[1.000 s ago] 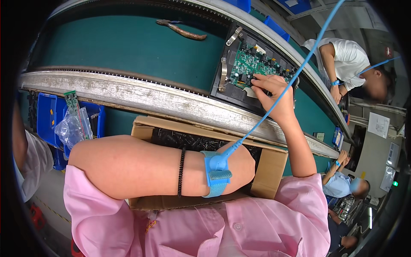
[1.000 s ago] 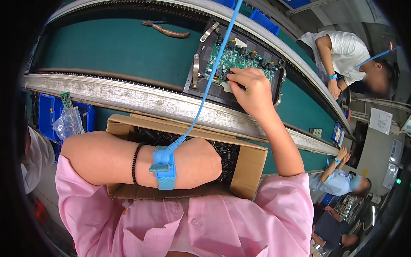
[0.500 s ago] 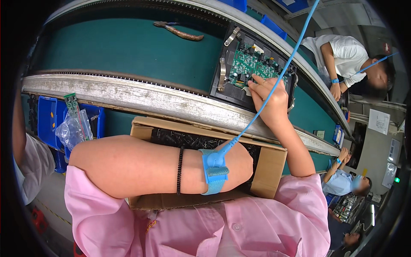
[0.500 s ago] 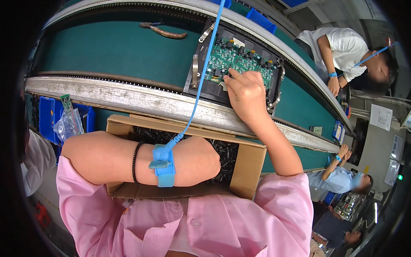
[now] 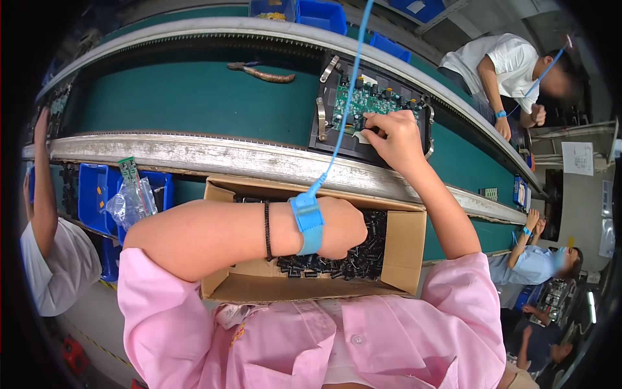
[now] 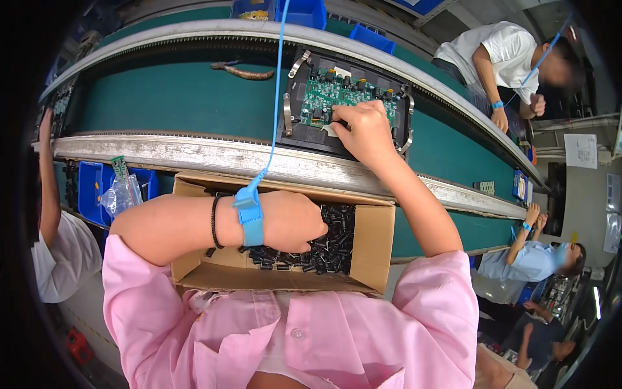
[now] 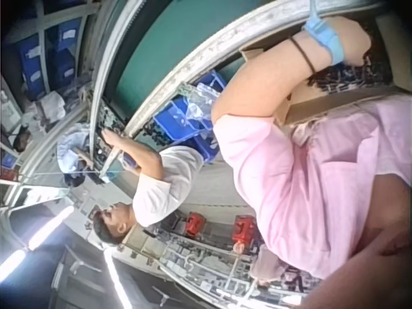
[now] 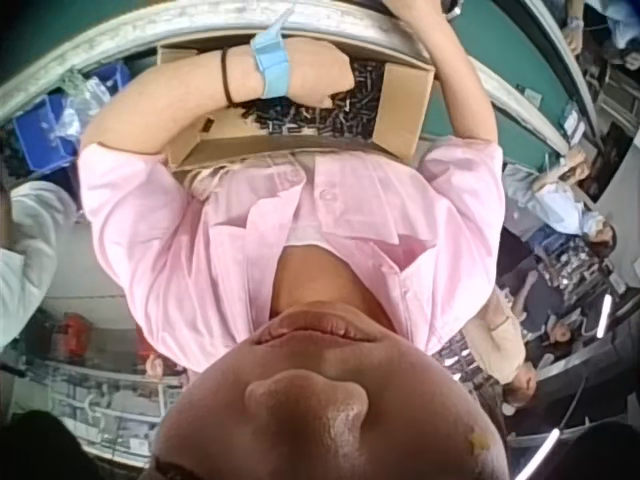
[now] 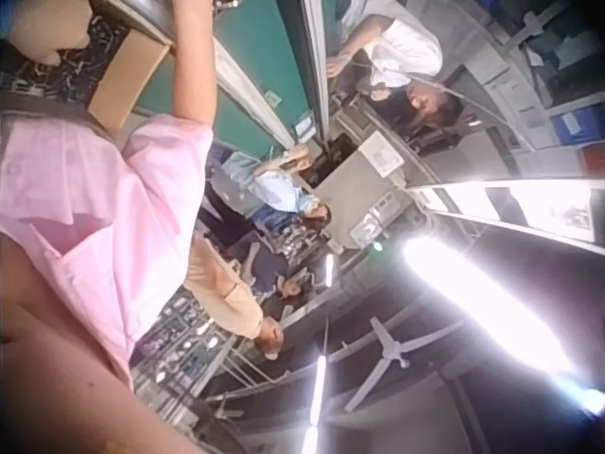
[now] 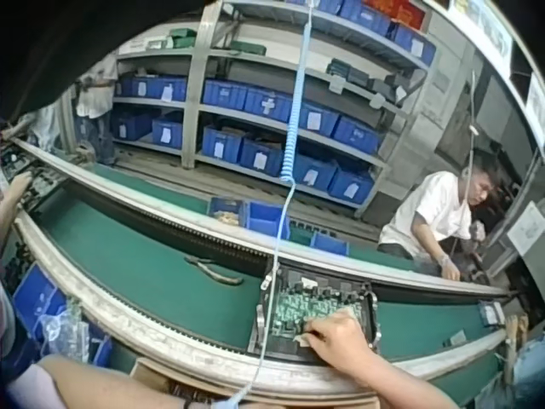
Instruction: The person takes electronic components from a cardboard box and inserts them onto circuit boards on a conveyor belt assembly line by hand.
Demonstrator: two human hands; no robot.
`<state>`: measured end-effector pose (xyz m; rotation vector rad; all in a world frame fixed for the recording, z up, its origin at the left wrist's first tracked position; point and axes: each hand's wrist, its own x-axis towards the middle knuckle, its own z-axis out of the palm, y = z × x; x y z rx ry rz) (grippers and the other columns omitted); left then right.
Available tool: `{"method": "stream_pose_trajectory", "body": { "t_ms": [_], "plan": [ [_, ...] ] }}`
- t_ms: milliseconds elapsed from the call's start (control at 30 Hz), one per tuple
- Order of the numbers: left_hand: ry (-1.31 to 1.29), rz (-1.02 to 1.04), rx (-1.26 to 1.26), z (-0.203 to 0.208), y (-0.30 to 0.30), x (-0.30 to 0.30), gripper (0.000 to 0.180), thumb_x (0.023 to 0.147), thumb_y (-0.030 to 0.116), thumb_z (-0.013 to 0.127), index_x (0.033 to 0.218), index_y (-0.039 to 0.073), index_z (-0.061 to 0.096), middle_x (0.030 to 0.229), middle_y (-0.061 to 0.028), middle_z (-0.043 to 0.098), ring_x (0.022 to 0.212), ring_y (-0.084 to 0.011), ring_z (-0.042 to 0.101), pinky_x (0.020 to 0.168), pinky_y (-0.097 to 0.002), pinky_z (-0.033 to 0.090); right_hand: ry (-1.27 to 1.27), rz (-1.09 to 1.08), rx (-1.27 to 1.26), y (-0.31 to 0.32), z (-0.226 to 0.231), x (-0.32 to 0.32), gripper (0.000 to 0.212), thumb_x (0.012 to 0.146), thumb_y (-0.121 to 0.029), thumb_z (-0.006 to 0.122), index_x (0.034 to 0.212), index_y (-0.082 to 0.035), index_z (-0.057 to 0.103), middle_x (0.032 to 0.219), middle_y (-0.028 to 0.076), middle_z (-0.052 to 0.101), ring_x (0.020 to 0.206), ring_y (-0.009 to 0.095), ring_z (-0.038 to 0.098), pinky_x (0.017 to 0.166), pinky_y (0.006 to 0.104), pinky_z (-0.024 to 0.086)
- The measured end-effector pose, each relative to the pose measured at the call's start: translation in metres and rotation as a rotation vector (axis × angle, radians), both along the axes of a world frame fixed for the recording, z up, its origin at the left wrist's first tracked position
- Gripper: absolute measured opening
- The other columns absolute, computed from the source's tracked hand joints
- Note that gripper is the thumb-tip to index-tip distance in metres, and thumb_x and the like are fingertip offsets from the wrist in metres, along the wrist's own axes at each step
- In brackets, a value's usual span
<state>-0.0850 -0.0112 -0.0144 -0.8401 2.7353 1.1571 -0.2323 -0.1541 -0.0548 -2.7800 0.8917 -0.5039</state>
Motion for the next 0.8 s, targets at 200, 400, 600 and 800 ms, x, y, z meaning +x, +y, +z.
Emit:
{"method": "stream_pose_trajectory", "body": {
  "t_ms": [200, 400, 600, 800],
  "plan": [
    [-0.129, 0.0, 0.042, 0.009, -0.002, -0.002, 0.026, 0.079, 0.023, 0.066, 0.091, 0.0, 0.065, 0.083, -0.0172, 0.069, 0.076, -0.035, 0.065, 0.07, -0.0425, 0.053, -0.138, 0.151, -0.239, 0.01, 0.024, 0.021, 0.014, 0.069, -0.005, 0.071, 0.082, -0.008, 0.068, 0.092, 0.001, 0.069, 0.078, 0.017, 0.055, 0.084, 0.032, 0.04],
    [-0.204, 0.065, -0.139, -0.007, 0.017, -0.008, 0.02, 0.079, 0.018, 0.063, 0.091, 0.002, 0.062, 0.082, -0.0152, 0.066, 0.073, -0.0329, 0.064, 0.066, -0.0414, 0.052, -0.144, 0.65, -0.324, 0.019, 0.003, 0.061, 0.008, 0.075, -0.01, 0.065, 0.083, -0.007, 0.067, 0.097, 0.004, 0.068, 0.082, 0.02, 0.055, 0.089, 0.0352, 0.04],
    [-0.156, 0.189, -0.379, -0.02, 0.035, -0.006, 0.013, 0.075, 0.01, 0.062, 0.086, 0.005, 0.061, 0.078, -0.0136, 0.063, 0.069, -0.0318, 0.063, 0.061, -0.0413, 0.051, -0.004, 0.659, -0.202, 0.016, -0.012, 0.058, 0.012, 0.075, -0.015, 0.063, 0.066, -0.008, 0.065, 0.073, 0.003, 0.067, 0.073, 0.02, 0.055, 0.086, 0.0334, 0.04],
    [-0.182, 0.165, -0.382, -0.023, 0.038, -0.004, 0.014, 0.075, 0.008, 0.06, 0.089, 0.006, 0.058, 0.08, -0.0122, 0.06, 0.068, -0.03, 0.062, 0.06, -0.04, 0.051, -0.057, 0.505, -0.135, 0.01, -0.011, 0.009, 0.02, 0.075, -0.013, 0.066, 0.057, -0.007, 0.062, 0.058, 0.003, 0.061, 0.064, 0.021, 0.053, 0.089, 0.0335, 0.04]
  ]
}}
